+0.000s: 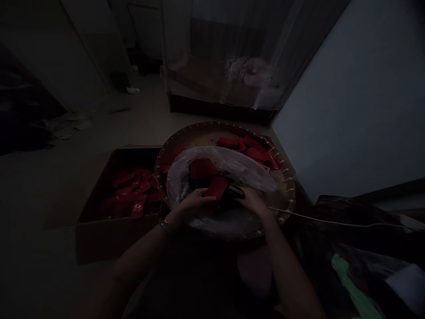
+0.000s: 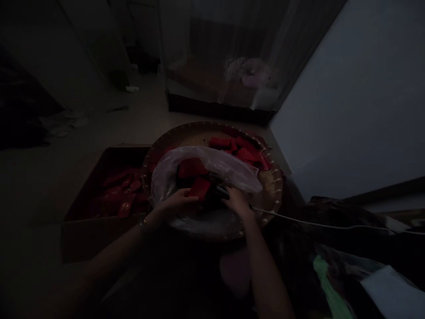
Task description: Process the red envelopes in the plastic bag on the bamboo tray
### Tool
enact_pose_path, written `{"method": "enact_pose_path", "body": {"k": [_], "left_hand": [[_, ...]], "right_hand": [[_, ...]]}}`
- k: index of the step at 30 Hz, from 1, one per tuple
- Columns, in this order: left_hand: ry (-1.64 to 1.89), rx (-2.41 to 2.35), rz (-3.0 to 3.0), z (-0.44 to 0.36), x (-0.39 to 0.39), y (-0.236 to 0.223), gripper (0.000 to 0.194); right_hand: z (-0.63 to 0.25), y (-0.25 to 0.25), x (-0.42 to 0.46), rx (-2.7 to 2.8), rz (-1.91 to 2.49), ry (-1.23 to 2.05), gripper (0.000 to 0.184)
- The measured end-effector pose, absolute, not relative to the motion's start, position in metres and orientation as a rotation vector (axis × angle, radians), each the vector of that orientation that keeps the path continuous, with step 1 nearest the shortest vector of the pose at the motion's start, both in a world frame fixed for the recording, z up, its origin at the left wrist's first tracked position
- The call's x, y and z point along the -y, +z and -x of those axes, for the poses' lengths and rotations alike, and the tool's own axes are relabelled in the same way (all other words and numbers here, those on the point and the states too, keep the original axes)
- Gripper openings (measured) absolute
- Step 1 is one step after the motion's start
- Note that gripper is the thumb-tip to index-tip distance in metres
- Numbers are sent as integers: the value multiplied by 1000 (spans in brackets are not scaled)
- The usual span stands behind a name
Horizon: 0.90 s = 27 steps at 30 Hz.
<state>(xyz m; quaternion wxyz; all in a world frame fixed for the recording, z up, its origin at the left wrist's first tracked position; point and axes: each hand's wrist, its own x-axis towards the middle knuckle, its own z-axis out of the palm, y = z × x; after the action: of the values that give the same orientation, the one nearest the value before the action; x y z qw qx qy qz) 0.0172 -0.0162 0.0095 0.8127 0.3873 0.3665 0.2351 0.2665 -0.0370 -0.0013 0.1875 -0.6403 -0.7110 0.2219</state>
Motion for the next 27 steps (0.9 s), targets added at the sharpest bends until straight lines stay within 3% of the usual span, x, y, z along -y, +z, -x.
{"method": "enact_pose_path", "body": {"k": [10,18,27], "left_hand": [[483,-848,-1004,-31,23,11,42],[435,-769,-1069,-43,34,8,43],[313,-652,-1106,-27,29,-2,40]], "right_hand": [[-267,50,42,1640,1686,1074,46],[-245,44,40,1668,1673,959,32],[-251,49,39,1639,1757,901,34]]}}
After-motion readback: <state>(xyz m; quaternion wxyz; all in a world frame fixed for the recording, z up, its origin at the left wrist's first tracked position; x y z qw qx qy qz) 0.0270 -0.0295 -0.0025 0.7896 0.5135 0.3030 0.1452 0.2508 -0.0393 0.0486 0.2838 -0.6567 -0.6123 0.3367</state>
